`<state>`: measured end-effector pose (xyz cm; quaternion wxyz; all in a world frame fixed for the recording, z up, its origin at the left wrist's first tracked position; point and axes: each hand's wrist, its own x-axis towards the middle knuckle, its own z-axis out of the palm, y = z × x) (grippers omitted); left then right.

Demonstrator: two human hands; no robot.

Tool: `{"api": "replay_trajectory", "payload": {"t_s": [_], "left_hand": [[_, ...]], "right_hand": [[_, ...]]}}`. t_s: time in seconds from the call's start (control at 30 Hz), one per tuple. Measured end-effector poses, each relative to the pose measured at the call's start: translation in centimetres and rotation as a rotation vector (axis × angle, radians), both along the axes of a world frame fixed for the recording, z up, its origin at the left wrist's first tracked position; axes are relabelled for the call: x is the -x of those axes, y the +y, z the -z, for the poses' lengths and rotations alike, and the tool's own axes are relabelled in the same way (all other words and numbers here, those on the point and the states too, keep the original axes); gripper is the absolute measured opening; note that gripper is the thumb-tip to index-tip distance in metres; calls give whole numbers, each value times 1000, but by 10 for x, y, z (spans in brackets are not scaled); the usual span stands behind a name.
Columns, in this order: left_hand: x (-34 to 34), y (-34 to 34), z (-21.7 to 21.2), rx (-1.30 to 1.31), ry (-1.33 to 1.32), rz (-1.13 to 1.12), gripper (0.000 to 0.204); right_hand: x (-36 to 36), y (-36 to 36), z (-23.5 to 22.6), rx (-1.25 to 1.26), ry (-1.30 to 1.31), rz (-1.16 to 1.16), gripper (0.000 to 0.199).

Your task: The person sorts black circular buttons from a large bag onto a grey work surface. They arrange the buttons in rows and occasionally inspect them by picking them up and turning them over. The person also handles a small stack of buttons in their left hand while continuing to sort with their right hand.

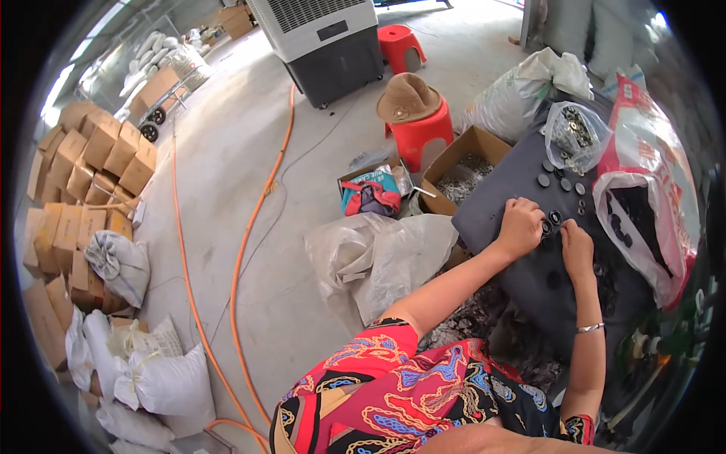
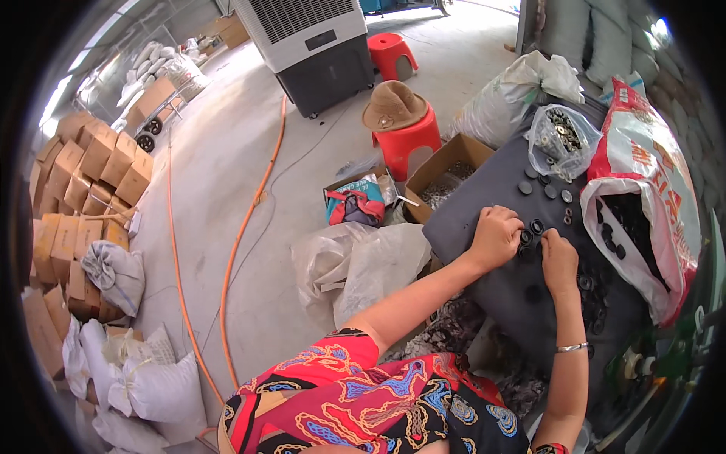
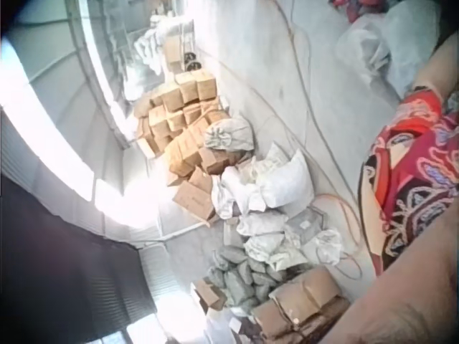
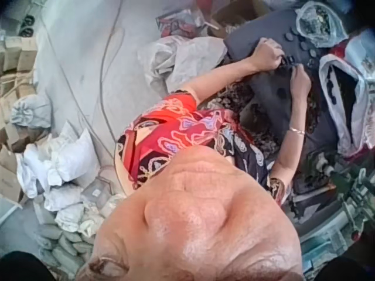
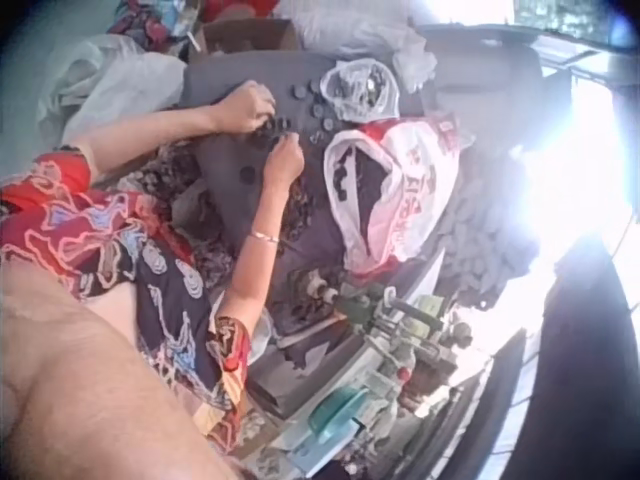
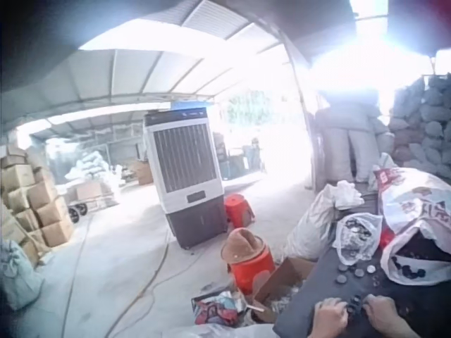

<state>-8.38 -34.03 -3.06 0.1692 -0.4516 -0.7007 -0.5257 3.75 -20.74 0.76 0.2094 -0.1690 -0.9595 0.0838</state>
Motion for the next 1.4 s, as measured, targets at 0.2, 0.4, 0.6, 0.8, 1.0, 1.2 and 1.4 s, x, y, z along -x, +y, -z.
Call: {"api": "replay_trajectory", "payload": {"t_s": [0.2, 0.4, 0.6, 0.8, 1.0, 1.2, 1.4], "left_hand": [[-1, -7, 0, 47, 7, -32, 7], [-3, -5, -8, 90, 112, 48, 11], [10, -31, -17, 204, 101, 22, 17], [24, 2, 3, 202, 31, 146, 18], [16, -1, 15, 93, 50, 127, 21], [-31, -2, -57, -86, -17, 324, 28], [-130, -26, -225, -415, 186, 802, 38]], "right_hand": [[5, -6, 10, -96, 48, -15, 9], [-13, -23, 5, -222, 151, 117, 8], [-15, -36, -37, -275, 185, 78, 12], [-120, -10, -51, -14, 564, 217, 14], [-228, -20, -54, 144, 639, 354, 17], [-263, -28, -39, 254, 472, 345, 22], [-215, -71, -77, 308, 395, -19, 26]]}}
